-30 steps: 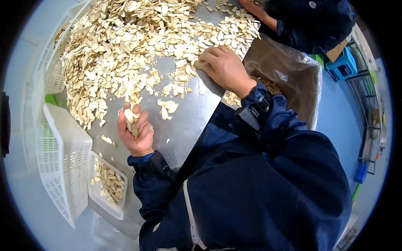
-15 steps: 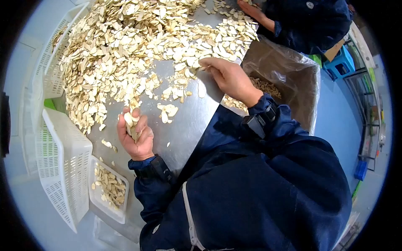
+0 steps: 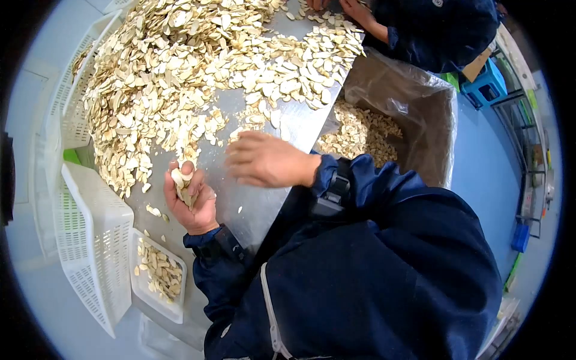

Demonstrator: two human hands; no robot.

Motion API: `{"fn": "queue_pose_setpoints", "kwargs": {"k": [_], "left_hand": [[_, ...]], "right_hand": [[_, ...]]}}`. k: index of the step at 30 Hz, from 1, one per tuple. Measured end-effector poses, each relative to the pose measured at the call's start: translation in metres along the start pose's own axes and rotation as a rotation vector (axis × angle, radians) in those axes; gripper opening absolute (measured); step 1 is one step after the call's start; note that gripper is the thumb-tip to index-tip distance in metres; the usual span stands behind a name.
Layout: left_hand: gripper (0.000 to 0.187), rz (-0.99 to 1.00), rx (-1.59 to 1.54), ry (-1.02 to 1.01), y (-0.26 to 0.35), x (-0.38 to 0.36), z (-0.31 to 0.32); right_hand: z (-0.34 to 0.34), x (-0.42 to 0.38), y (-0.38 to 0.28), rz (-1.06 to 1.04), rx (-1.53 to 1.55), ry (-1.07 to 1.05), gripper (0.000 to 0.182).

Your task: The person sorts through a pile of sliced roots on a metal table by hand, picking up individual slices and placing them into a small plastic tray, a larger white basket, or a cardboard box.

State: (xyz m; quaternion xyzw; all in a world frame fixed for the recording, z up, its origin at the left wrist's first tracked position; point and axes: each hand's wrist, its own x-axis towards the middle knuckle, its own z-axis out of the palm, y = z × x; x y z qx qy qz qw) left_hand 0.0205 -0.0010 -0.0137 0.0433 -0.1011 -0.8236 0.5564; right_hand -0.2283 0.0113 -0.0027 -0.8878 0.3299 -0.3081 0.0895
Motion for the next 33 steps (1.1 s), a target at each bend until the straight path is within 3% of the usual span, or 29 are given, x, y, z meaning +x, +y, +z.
{"fn": "queue_pose_setpoints", "kwargs": {"k": [6,17,24,29,33], "left_hand": [[0.035,-0.032,-0.046,-0.046,0.000,0.003,0.000],[0.031,-0.011,0.017,0.037,-0.004,0.002,-0.001],[0.033,-0.018,0.072,0.052,-0.003,0.001,0.001],[0.035,-0.050,-0.041,-0.030,-0.004,0.002,-0.002],[0.037,-0.062,-0.087,-0.043,-0.007,0.005,-0.001]], "right_hand": [[-0.052,-0.031,0.033,0.205,-0.275,0.154,0.016],[-0.113,-0.116,0.064,0.577,-0.550,0.272,0.020],[-0.103,-0.079,0.088,0.735,-0.501,0.297,0.045],[-0.113,-0.112,0.093,0.788,-0.584,0.250,0.024],[-0.123,-0.106,0.081,0.748,-0.630,0.262,0.035]]}}
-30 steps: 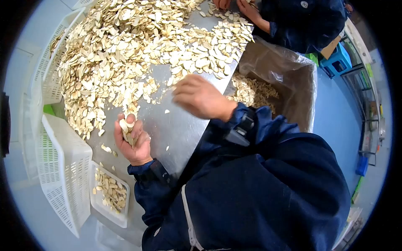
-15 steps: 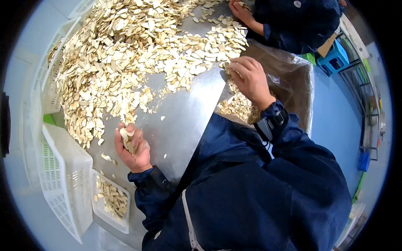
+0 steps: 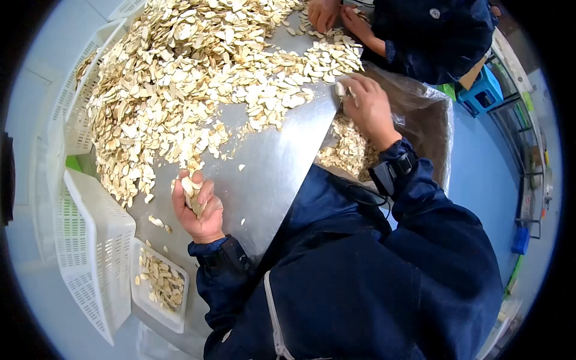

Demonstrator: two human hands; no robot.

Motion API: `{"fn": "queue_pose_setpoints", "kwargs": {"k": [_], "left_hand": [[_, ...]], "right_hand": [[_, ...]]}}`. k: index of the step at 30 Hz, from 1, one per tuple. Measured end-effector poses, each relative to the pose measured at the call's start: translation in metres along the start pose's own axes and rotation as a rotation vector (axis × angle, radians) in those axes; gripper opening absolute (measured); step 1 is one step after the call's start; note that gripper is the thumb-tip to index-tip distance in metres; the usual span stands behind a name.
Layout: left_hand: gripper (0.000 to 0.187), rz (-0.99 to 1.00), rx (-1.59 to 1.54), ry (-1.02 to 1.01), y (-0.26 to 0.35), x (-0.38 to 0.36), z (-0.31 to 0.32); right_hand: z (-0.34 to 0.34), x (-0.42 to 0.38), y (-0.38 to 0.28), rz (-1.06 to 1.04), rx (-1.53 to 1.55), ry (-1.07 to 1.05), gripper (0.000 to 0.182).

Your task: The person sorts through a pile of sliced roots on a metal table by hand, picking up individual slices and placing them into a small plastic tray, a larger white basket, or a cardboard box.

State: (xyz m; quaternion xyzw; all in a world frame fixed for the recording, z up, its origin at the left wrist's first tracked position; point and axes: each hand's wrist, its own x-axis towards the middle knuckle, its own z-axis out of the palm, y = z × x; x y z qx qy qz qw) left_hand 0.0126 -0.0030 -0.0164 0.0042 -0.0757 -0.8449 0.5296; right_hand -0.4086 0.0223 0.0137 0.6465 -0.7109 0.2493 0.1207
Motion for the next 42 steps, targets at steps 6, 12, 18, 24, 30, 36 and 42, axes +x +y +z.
{"fn": "queue_pose_setpoints", "kwargs": {"k": [6,12,18,24,30,36,42], "left_hand": [[0.038,-0.002,-0.017,-0.013,0.002,-0.002,0.001],[0.037,0.013,0.040,0.009,0.002,-0.002,0.002],[0.036,0.003,0.017,-0.002,0.001,0.000,0.000],[0.035,0.012,0.040,0.036,0.000,0.000,0.005],[0.037,-0.003,0.040,0.002,0.001,0.000,0.000],[0.039,0.004,0.040,-0.017,0.002,-0.001,-0.002],[0.036,0.014,0.040,0.027,-0.001,0.000,0.005]], "right_hand": [[0.037,0.030,-0.097,-0.251,0.213,-0.145,0.051],[0.051,0.037,-0.101,-0.256,0.328,-0.198,0.035],[0.011,0.026,-0.051,0.046,0.439,-0.093,0.035],[0.011,0.028,-0.022,-0.108,0.063,-0.011,0.049],[0.038,0.036,-0.094,-0.284,0.166,-0.144,0.042],[0.026,0.022,-0.080,-0.342,0.343,-0.172,0.025],[0.002,-0.001,-0.032,-0.169,0.176,-0.113,0.025]]}}
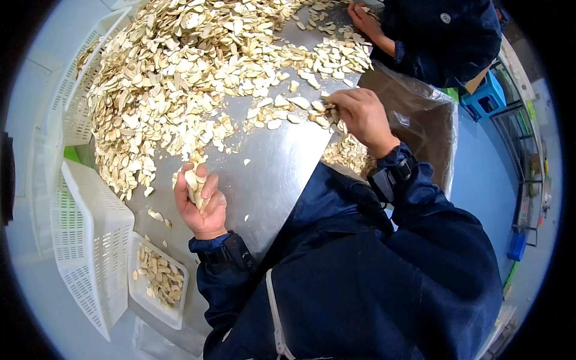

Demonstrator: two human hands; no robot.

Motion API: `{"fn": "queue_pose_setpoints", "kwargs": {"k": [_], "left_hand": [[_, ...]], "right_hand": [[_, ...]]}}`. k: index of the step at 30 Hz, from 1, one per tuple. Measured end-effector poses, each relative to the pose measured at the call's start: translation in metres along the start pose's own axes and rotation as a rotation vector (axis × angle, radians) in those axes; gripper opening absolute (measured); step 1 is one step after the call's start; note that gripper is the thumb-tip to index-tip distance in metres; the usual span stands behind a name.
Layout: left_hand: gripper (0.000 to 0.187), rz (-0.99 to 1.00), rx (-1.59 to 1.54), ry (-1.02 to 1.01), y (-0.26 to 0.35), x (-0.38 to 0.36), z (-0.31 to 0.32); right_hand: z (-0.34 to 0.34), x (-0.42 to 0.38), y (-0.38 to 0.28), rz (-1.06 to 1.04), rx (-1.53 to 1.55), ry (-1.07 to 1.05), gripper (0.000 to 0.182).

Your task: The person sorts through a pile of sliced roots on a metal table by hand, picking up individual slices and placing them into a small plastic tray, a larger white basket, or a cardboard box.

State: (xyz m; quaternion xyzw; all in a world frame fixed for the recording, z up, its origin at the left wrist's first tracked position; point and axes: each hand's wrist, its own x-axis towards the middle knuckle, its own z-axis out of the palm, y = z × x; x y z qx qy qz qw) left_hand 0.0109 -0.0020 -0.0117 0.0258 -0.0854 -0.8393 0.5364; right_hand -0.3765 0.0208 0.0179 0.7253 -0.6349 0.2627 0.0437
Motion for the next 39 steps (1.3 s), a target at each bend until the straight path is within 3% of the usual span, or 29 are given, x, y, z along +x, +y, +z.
{"fn": "queue_pose_setpoints", "kwargs": {"k": [4,7,9,14,17,21,22,27,28,30,32,33,34,36,39], "left_hand": [[0.036,0.007,-0.001,0.007,0.000,-0.001,-0.001],[0.036,-0.003,0.002,-0.004,0.001,0.000,-0.002],[0.035,-0.007,0.007,-0.002,0.001,0.000,-0.004],[0.035,-0.005,0.016,0.042,0.000,-0.002,0.000],[0.035,-0.009,0.027,0.029,0.000,-0.002,0.000],[0.035,-0.034,0.025,0.037,-0.001,-0.001,0.000],[0.032,-0.038,0.030,0.087,-0.002,-0.002,0.003],[0.033,0.004,0.177,0.152,-0.007,-0.002,-0.001],[0.031,-0.046,0.109,0.068,-0.006,-0.002,0.006],[0.029,0.418,1.262,0.062,-0.016,-0.001,-0.009],[0.026,0.392,0.944,0.331,-0.021,0.001,-0.002],[0.024,0.155,0.010,0.437,-0.021,0.001,0.009],[0.024,0.302,0.706,0.301,-0.021,0.002,-0.009],[0.026,0.372,1.161,0.163,-0.016,0.002,-0.029],[0.027,0.310,0.590,0.097,-0.014,0.000,-0.015]], "right_hand": [[-0.004,0.004,0.003,0.035,-0.053,0.087,0.023],[0.004,0.013,-0.020,-0.046,0.151,0.039,0.023],[0.013,0.018,-0.034,-0.031,0.068,-0.028,0.030],[0.028,0.037,-0.026,-0.041,-0.027,-0.094,0.025],[0.021,0.047,-0.040,0.143,0.121,-0.087,0.022],[0.010,0.052,-0.057,0.495,0.937,-0.373,0.036],[0.016,0.052,-0.059,0.464,1.107,-0.397,0.042],[0.024,0.052,-0.094,0.526,1.275,-0.451,0.040],[0.026,0.051,-0.097,0.534,1.300,-0.459,0.039],[0.033,0.043,-0.105,0.506,1.265,-0.429,0.035],[0.047,0.031,-0.107,0.336,1.056,-0.383,0.029],[0.055,0.022,-0.109,0.342,0.983,-0.374,0.025],[0.063,0.014,-0.110,0.371,0.997,-0.395,0.021],[0.071,0.003,-0.121,0.287,1.040,-0.293,0.018],[0.074,0.000,-0.121,0.269,1.075,-0.312,0.017]]}}
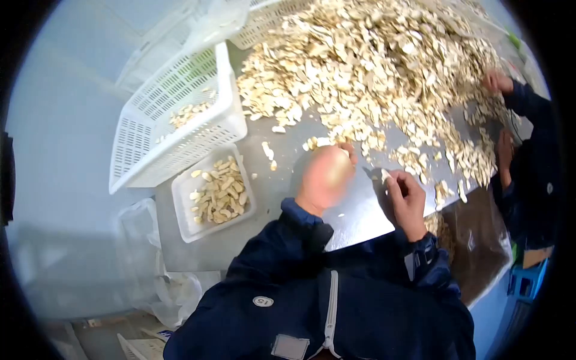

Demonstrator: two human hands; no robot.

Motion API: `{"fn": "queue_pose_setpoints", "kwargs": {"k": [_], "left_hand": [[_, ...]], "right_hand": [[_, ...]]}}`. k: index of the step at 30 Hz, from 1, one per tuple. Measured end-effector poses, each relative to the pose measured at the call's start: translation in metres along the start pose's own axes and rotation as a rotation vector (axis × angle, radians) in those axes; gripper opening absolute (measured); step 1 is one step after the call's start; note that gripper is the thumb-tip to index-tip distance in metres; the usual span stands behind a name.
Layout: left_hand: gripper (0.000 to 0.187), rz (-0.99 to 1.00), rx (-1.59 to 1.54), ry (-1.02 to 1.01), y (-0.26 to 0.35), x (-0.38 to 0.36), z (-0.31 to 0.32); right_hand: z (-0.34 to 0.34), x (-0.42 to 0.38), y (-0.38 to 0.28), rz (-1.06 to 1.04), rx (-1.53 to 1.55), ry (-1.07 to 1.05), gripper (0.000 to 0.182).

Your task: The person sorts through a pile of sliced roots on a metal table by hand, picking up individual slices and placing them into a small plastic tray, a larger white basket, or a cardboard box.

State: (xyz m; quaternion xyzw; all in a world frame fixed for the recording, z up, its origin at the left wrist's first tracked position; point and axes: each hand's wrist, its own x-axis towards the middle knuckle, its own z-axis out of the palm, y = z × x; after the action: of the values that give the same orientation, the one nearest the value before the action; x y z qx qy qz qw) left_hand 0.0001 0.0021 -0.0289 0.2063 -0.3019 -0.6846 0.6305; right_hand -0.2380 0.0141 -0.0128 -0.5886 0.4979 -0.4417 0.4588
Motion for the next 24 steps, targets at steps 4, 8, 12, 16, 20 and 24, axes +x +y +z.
{"fn": "queue_pose_setpoints", "kwargs": {"k": [4,8,12,16,20,24], "left_hand": [[0.031,0.138,0.020,-0.001,0.034,0.001,0.021],[0.036,0.638,1.048,0.136,0.172,-0.006,0.059],[0.037,0.566,0.452,0.449,0.289,0.000,0.029],[0.042,0.593,1.366,0.710,0.333,-0.013,-0.011],[0.039,0.638,1.571,0.739,0.279,-0.023,0.026],[0.031,0.209,1.203,-0.004,0.129,-0.033,0.050]], "right_hand": [[0.000,0.000,-0.001,-0.058,-0.056,-0.034,0.019],[0.001,-0.001,-0.005,-0.067,-0.031,-0.062,0.019],[0.000,-0.005,-0.011,-0.102,-0.084,-0.024,0.019],[-0.001,-0.005,-0.009,-0.174,-0.143,-0.001,0.021],[-0.005,-0.006,-0.017,-0.256,-0.202,0.010,0.018],[-0.007,-0.002,-0.013,-0.418,-0.229,0.012,0.014]]}}
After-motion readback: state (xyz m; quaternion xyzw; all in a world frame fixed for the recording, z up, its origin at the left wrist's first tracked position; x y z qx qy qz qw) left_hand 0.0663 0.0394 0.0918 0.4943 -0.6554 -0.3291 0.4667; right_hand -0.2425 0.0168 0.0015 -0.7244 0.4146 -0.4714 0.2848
